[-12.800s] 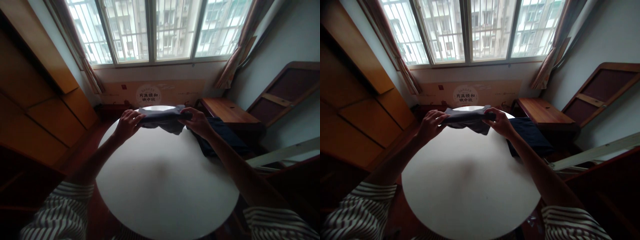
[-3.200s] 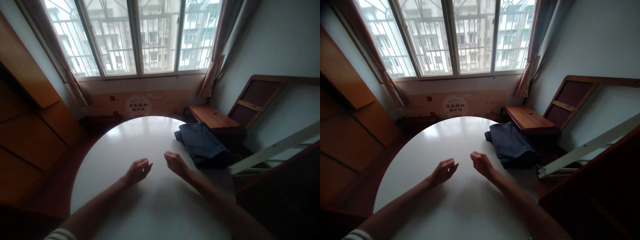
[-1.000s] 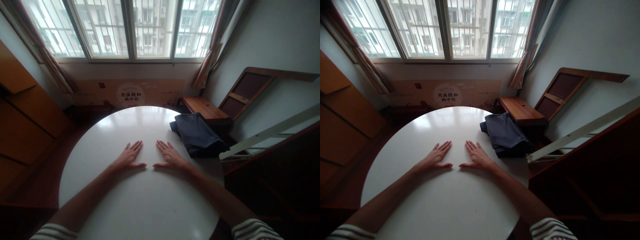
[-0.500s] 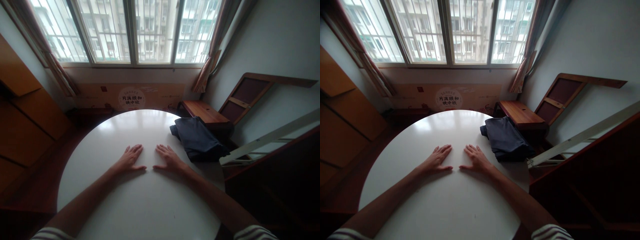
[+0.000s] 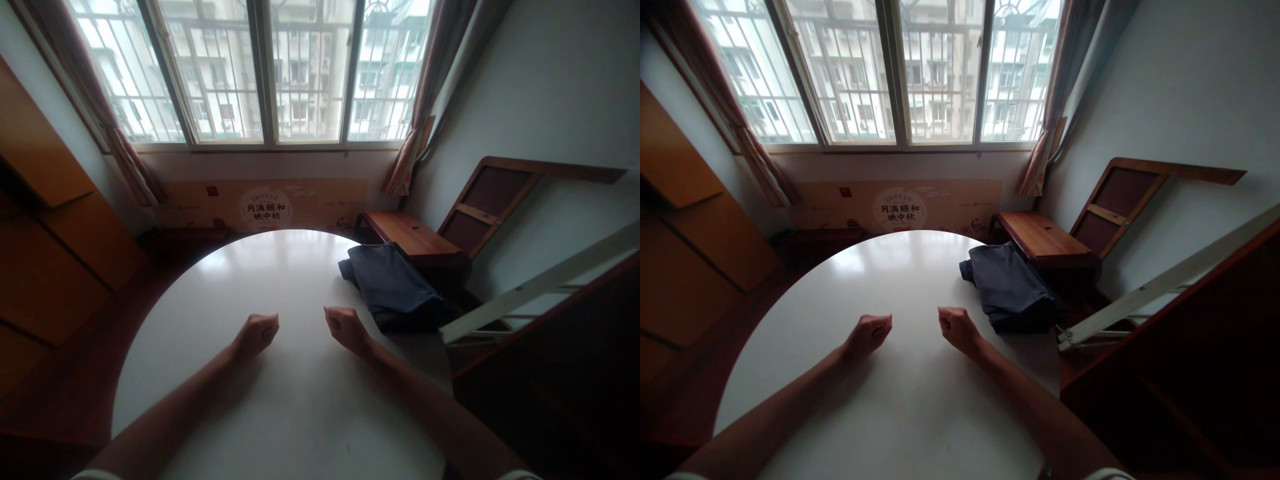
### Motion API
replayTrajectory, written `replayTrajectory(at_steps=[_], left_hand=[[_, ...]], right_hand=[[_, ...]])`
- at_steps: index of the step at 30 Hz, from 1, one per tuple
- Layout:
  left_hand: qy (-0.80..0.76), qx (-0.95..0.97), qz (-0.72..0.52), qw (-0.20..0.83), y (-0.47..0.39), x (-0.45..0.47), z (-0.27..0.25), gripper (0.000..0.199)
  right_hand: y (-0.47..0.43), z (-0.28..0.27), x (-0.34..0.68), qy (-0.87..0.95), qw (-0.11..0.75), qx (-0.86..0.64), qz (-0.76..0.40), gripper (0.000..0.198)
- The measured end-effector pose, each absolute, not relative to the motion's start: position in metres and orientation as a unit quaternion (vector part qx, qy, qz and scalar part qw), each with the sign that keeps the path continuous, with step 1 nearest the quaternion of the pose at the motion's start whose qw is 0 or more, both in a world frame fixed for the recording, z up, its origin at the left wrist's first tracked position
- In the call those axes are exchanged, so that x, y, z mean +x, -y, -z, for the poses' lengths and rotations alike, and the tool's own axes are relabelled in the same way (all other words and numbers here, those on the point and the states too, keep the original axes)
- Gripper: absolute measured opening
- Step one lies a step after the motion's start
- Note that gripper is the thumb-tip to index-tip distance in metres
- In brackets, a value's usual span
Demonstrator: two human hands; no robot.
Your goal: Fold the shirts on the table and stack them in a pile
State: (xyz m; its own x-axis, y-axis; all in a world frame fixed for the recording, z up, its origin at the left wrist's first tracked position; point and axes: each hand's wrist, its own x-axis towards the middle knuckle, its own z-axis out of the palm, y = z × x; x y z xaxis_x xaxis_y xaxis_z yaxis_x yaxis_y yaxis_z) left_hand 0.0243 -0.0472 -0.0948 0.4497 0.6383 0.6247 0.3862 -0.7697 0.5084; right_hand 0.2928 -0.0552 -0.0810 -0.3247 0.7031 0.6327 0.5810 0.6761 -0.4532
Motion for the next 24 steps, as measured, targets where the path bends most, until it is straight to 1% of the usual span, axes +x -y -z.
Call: replayTrajectory(at_steps=[4,11,18,24], left_hand=[[-0.296,0.849,-0.412,0.148,0.0476,0.0258,0.0946,0.043],[-0.295,0.858,-0.400,0.129,0.0488,0.0277,0.0925,0.044],[-0.340,0.817,-0.448,0.126,0.0489,0.0292,0.0884,0.045],[-0.339,0.825,-0.436,0.119,0.0478,0.0290,0.0920,0.045]], right_hand=[[0.0541,0.0790,0.2932,0.814,0.423,-0.390,-0.079,0.034],[0.0527,0.0813,0.2938,0.814,0.420,-0.391,-0.093,0.037],[0.0531,0.0843,0.2947,0.814,0.417,-0.390,-0.106,0.036],[0.0526,0.0833,0.2956,0.823,0.410,-0.377,-0.113,0.033]])
